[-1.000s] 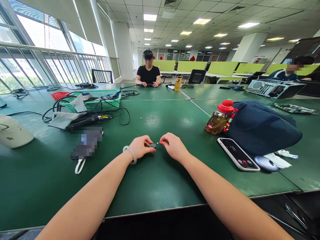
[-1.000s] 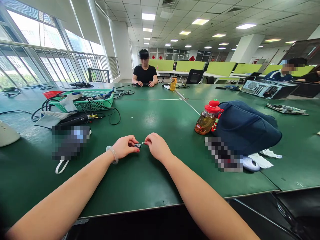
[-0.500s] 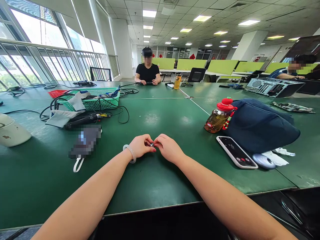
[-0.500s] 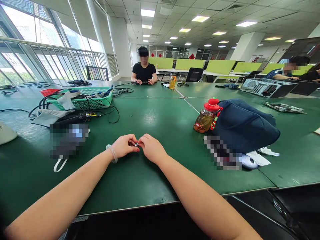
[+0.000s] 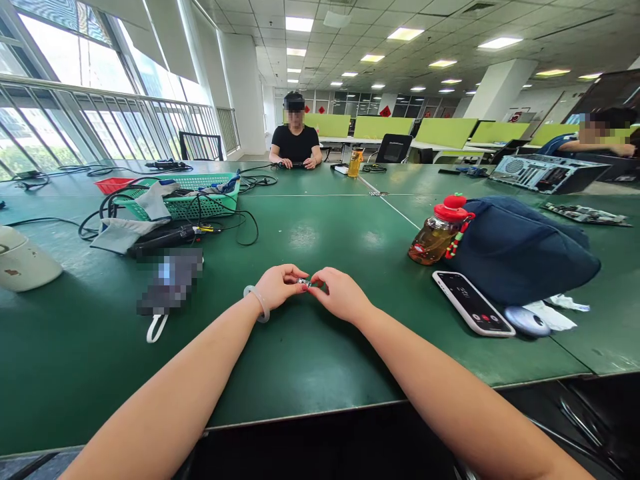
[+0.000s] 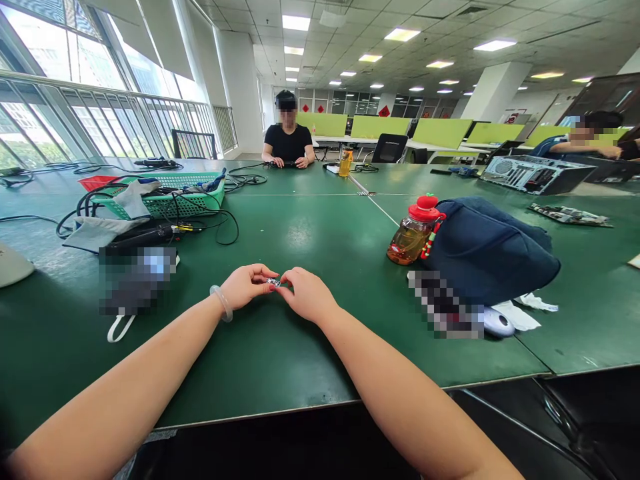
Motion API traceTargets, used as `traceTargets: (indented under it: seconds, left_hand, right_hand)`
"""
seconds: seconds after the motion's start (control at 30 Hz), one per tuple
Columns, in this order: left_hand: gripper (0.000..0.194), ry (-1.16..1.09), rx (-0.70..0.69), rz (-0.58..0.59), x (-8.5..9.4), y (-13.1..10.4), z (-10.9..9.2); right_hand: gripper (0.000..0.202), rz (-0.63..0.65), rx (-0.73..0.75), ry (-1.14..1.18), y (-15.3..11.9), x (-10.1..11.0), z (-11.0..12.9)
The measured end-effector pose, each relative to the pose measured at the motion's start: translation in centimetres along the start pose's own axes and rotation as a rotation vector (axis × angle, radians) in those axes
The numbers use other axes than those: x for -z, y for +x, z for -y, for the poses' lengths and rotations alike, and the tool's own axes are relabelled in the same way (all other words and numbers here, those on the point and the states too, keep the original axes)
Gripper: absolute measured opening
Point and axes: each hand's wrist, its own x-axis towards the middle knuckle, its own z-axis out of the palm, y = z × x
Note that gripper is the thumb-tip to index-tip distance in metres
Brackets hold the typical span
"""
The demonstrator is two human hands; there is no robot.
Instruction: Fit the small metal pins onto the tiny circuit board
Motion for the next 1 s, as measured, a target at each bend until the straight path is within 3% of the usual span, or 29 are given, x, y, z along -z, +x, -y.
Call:
traceTargets:
  seconds: [0.2, 0.37, 0.47, 0.53, 0.6, 0.63, 0.7, 0.83, 1.0]
  left_hand:
    - [0.033, -0.321, 0.188, 0.116, -0.2, -0.2, 0.3]
    - [0.026, -0.288, 0.219, 0.135, -0.5, -0.1, 0.7]
    - [0.027, -0.094, 0.169, 0.075, 0.8, 0.1, 0.3]
    - [0.029, 0.201, 0.102, -0.071, 2.7, 0.1, -0.1]
    - [0.025, 0.643, 0.058, -0.302, 5.3, -0.1, -0.4]
    - [0.023, 0.826, 0.091, -0.408, 6.6, -0.1, -0.4]
    - [0.024, 1.052, 0.231, -0.504, 8.9, -0.3, 0.0]
    - [0.022, 1.137, 0.388, -0.529, 11.3, -0.4, 1.5]
    - [0.015, 1.123, 0.448, -0.537, 11.8, -0.3, 2.3]
  right_hand:
    - [0.021, 0.032, 0.026, -0.243, -0.5, -0.6, 1.7]
    - [0.020, 0.064, 0.046, -0.263, -0.4, -1.4, 1.8]
    - [0.017, 0.088, 0.091, -0.188, -0.3, -1.6, 1.3]
    - [0.015, 0.100, 0.115, -0.131, -0.3, -1.5, 1.0]
    - [0.013, 0.105, 0.116, -0.080, -0.3, -1.3, 0.7]
    - [0.013, 0.104, 0.111, -0.058, -0.3, -1.2, 0.6]
    - [0.012, 0.102, 0.097, -0.023, -0.2, -1.0, 0.4]
    - [0.011, 0.118, 0.061, 0.014, -0.1, -0.6, 0.2]
    - [0.011, 0.158, -0.001, 0.057, 0.1, -0.5, -0.3]
